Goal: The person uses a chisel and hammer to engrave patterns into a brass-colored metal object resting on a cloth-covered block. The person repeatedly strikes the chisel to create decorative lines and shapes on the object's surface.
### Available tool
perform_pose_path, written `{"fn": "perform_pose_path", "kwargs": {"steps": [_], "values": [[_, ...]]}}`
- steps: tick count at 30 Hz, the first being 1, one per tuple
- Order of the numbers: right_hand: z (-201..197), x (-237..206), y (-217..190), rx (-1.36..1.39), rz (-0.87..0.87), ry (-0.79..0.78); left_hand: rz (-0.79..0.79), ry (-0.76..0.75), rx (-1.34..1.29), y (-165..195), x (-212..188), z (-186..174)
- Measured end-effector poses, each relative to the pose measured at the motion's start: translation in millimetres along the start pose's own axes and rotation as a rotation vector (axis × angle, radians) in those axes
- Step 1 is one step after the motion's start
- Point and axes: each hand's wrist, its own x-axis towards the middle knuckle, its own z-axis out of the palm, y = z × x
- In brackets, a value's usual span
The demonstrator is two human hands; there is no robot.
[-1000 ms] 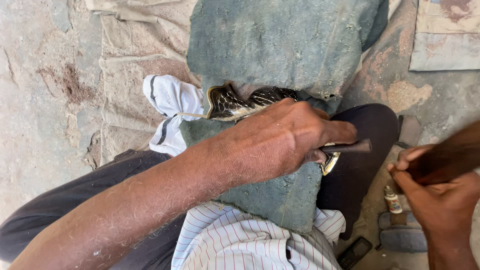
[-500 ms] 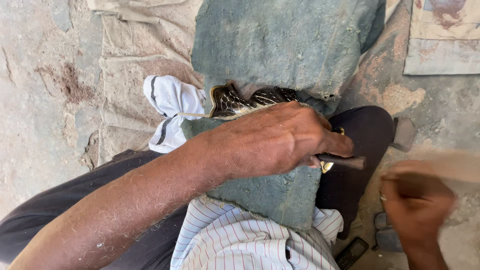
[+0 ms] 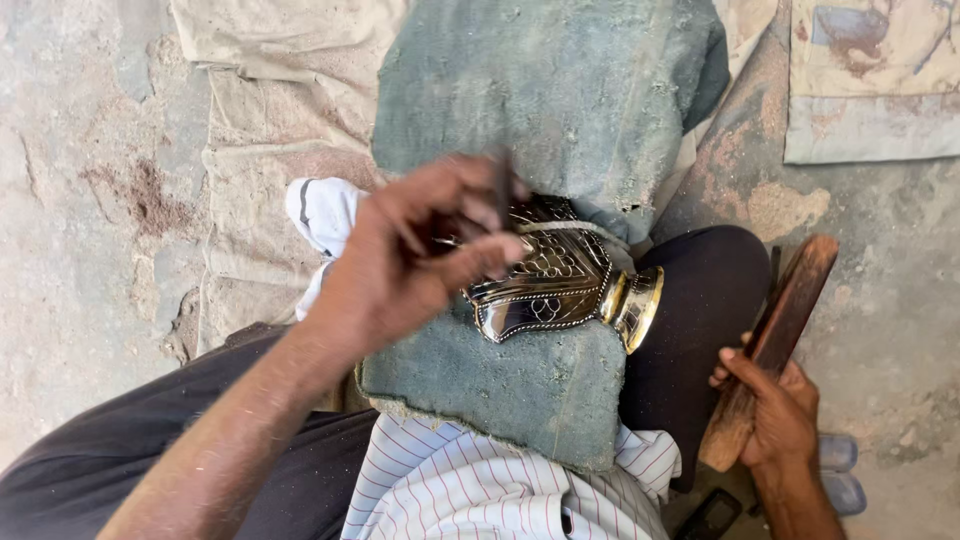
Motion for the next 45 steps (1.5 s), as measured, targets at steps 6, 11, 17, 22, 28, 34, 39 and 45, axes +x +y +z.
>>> {"fn": "perform_pose_path", "kwargs": {"steps": [6, 11, 17, 22, 28, 34, 39, 45], "values": [[11, -21, -44, -0.067, -0.327, -0.192, 0.151, -0.326, 0.203, 10, 33, 46], [27, -42, -78, 0.009, -0.385, -0.332, 0.267, -0.381, 0.283, 7, 52, 60], [17, -27, -84, -0.3, -0.541, -0.33, 0.402, -0.387, 0.31, 16, 57, 68], [37, -21, -104, -0.306, -0.451, -0.289, 0.219, -0.522, 0.381, 26, 63, 68], [48, -34, -129, -1.071, -0.367, -0.231, 0.269, -0.533, 0.362, 23, 65, 70], [17, -45, -82, -0.577, -0.568, -0.186, 0.408, -0.638, 0.393, 18, 70, 75], [11, -48, -42, -0.589, -0.718, -0.086, 0.381, -0.745, 0.385, 21, 72, 72], [19, -51, -37, -0.525, -0.763, -0.059, 0.536, -0.722, 0.393, 19, 73, 74]]}}
